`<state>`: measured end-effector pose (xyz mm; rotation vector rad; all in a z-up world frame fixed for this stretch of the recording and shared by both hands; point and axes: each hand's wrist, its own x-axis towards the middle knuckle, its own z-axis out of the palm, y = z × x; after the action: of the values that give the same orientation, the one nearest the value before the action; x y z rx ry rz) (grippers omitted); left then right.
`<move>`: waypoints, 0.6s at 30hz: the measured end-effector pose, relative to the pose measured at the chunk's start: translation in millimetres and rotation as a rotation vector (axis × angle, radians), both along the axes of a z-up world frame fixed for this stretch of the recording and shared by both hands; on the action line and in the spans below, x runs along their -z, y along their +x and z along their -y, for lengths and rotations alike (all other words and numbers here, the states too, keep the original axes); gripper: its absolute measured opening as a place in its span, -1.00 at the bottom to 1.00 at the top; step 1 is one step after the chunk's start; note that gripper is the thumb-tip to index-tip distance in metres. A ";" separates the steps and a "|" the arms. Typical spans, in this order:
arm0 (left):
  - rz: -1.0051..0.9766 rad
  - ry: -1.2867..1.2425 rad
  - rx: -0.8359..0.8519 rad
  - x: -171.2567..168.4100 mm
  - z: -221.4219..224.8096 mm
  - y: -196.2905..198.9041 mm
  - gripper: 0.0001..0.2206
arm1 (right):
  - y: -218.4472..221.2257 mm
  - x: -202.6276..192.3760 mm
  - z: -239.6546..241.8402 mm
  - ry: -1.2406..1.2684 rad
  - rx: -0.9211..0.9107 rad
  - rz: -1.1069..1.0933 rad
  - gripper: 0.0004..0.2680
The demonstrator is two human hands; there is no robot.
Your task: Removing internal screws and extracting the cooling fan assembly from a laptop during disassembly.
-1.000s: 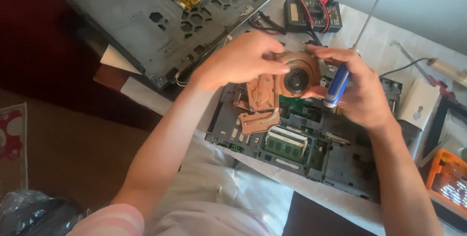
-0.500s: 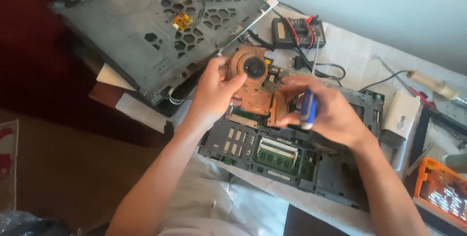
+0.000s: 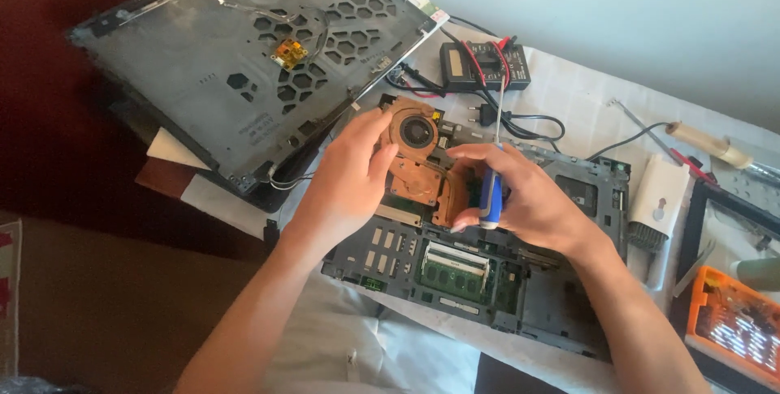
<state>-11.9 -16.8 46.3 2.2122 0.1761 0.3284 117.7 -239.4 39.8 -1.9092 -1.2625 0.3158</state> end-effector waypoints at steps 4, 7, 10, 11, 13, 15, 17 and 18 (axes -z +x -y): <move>0.045 0.059 0.023 8.6 -0.6 -2.5 -0.56 | -2.0 -0.2 -2.5 0.008 -0.015 0.024 -0.41; 0.090 0.096 0.034 6.6 8.4 -6.4 -0.55 | -6.4 -3.4 -4.2 0.019 -0.019 0.056 -0.43; 0.178 0.247 0.006 18.4 9.2 -9.7 -0.59 | -5.6 0.5 -3.6 0.053 -0.089 0.090 -0.49; 0.221 0.227 0.029 23.5 7.1 -8.9 -0.61 | -3.9 5.6 -2.2 -0.072 -0.022 0.100 -0.45; 0.261 0.204 0.056 27.7 3.7 -7.3 -0.61 | -1.8 11.0 -0.7 -0.198 0.046 0.104 -0.40; 0.190 0.130 0.156 25.8 1.0 -5.5 -0.60 | -0.5 11.2 -0.6 -0.167 0.011 0.135 -0.42; 0.214 0.177 0.213 31.0 -1.0 -2.7 -0.62 | -0.3 13.0 -0.8 -0.151 -0.009 0.146 -0.44; 0.243 0.226 0.267 33.3 -2.2 -0.7 -0.64 | 0.3 13.6 -1.1 -0.132 -0.033 0.161 -0.46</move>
<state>-12.6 -14.6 13.0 2.3580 -0.2993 0.4824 118.1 -238.3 26.2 -2.0616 -1.4095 0.2729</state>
